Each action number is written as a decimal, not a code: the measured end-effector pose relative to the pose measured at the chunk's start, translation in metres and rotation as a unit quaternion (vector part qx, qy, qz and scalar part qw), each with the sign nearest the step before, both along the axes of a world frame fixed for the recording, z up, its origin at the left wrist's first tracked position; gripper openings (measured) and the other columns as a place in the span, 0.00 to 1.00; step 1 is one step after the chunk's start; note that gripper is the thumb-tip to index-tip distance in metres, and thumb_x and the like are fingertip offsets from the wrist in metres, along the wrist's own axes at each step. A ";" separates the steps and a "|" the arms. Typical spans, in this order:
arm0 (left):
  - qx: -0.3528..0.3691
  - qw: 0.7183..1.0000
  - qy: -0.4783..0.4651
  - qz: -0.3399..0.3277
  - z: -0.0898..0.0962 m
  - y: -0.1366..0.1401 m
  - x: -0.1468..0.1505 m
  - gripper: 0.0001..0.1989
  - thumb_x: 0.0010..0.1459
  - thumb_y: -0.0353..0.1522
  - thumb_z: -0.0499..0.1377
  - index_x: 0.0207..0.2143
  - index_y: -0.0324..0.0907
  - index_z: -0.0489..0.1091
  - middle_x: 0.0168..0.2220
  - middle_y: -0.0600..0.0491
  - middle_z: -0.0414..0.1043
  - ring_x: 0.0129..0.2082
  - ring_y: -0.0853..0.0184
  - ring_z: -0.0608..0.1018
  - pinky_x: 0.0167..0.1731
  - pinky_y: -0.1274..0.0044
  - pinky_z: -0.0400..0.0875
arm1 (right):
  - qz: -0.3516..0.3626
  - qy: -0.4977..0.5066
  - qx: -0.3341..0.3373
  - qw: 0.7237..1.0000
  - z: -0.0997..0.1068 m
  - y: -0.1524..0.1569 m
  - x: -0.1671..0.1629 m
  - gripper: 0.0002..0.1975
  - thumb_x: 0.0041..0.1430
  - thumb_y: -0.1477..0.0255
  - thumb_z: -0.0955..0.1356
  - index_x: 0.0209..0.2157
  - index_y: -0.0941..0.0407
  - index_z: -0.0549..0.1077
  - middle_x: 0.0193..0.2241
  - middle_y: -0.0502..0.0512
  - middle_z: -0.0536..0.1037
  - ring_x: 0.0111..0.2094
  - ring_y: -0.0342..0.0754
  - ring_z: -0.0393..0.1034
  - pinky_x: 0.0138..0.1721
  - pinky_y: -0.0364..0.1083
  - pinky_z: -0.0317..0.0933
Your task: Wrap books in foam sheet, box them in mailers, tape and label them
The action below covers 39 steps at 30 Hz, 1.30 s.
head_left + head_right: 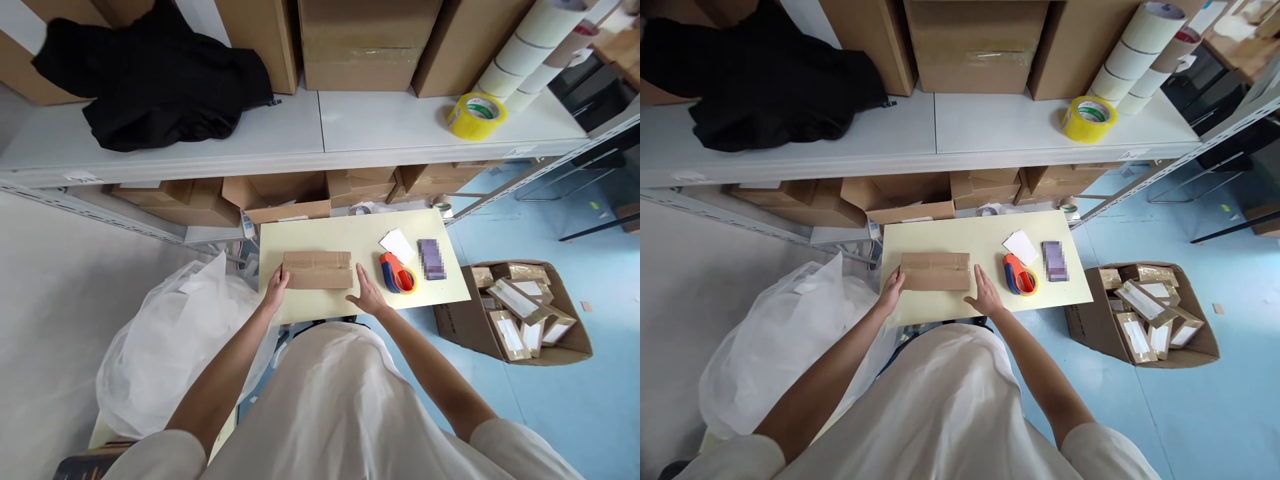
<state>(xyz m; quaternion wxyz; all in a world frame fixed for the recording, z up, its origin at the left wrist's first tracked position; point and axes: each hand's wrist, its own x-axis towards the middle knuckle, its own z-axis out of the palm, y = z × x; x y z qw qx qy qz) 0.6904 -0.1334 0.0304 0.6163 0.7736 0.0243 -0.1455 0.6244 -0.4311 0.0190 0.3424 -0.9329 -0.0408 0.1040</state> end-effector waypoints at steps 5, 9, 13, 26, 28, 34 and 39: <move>-0.019 0.998 0.008 -0.064 -0.004 0.013 -0.010 0.46 0.51 0.49 0.58 0.66 0.39 0.45 0.62 0.41 0.59 0.60 0.56 0.65 0.56 0.65 0.63 | -0.038 0.023 0.141 0.989 -0.011 0.016 0.007 0.49 0.53 0.59 0.68 0.67 0.55 0.36 0.65 0.69 0.51 0.61 0.60 0.56 0.58 0.59 0.56; 0.032 0.997 0.017 -0.071 -0.019 0.017 -0.010 0.47 0.49 0.42 0.62 0.67 0.43 0.41 0.62 0.41 0.59 0.60 0.58 0.65 0.57 0.64 0.62 | -0.055 0.034 0.196 0.979 -0.016 0.013 0.009 0.41 0.57 0.64 0.65 0.67 0.54 0.41 0.64 0.66 0.55 0.59 0.57 0.60 0.55 0.58 0.61; 0.036 0.995 0.012 -0.088 -0.032 0.020 -0.010 0.44 0.55 0.40 0.58 0.67 0.42 0.38 0.61 0.40 0.60 0.58 0.61 0.68 0.55 0.65 0.64 | -0.066 0.044 0.226 0.971 -0.018 0.015 0.010 0.42 0.56 0.68 0.64 0.67 0.51 0.38 0.63 0.62 0.58 0.58 0.55 0.61 0.54 0.57 0.63; 0.018 0.994 -0.012 -0.109 -0.023 0.023 0.003 0.39 0.56 0.38 0.57 0.66 0.42 0.44 0.58 0.41 0.64 0.51 0.60 0.72 0.49 0.69 0.69 | -0.075 0.080 0.268 0.957 -0.013 0.013 0.017 0.41 0.56 0.70 0.64 0.67 0.51 0.39 0.53 0.60 0.70 0.46 0.50 0.70 0.47 0.53 0.67; 0.020 0.994 -0.019 -0.105 -0.020 0.022 0.006 0.38 0.56 0.38 0.57 0.66 0.40 0.46 0.56 0.41 0.66 0.48 0.61 0.74 0.47 0.70 0.70 | -0.072 0.079 0.261 0.959 -0.008 0.012 0.021 0.40 0.56 0.70 0.63 0.67 0.52 0.41 0.52 0.60 0.71 0.46 0.50 0.69 0.46 0.52 0.67; 0.083 0.991 -0.017 -0.104 -0.003 0.019 0.016 0.32 0.58 0.43 0.53 0.62 0.38 0.56 0.47 0.45 0.73 0.37 0.64 0.78 0.41 0.72 0.72 | -0.068 0.102 0.187 0.975 0.017 0.002 0.030 0.28 0.60 0.63 0.61 0.61 0.54 0.58 0.41 0.58 0.75 0.36 0.48 0.72 0.40 0.49 0.67; 0.203 0.971 0.016 -0.123 0.001 0.003 0.031 0.25 0.61 0.45 0.47 0.52 0.41 0.68 0.36 0.49 0.77 0.38 0.61 0.78 0.41 0.73 0.70 | -0.113 0.133 0.059 0.983 0.029 -0.008 0.039 0.23 0.64 0.57 0.56 0.52 0.54 0.68 0.32 0.55 0.77 0.33 0.50 0.72 0.38 0.49 0.66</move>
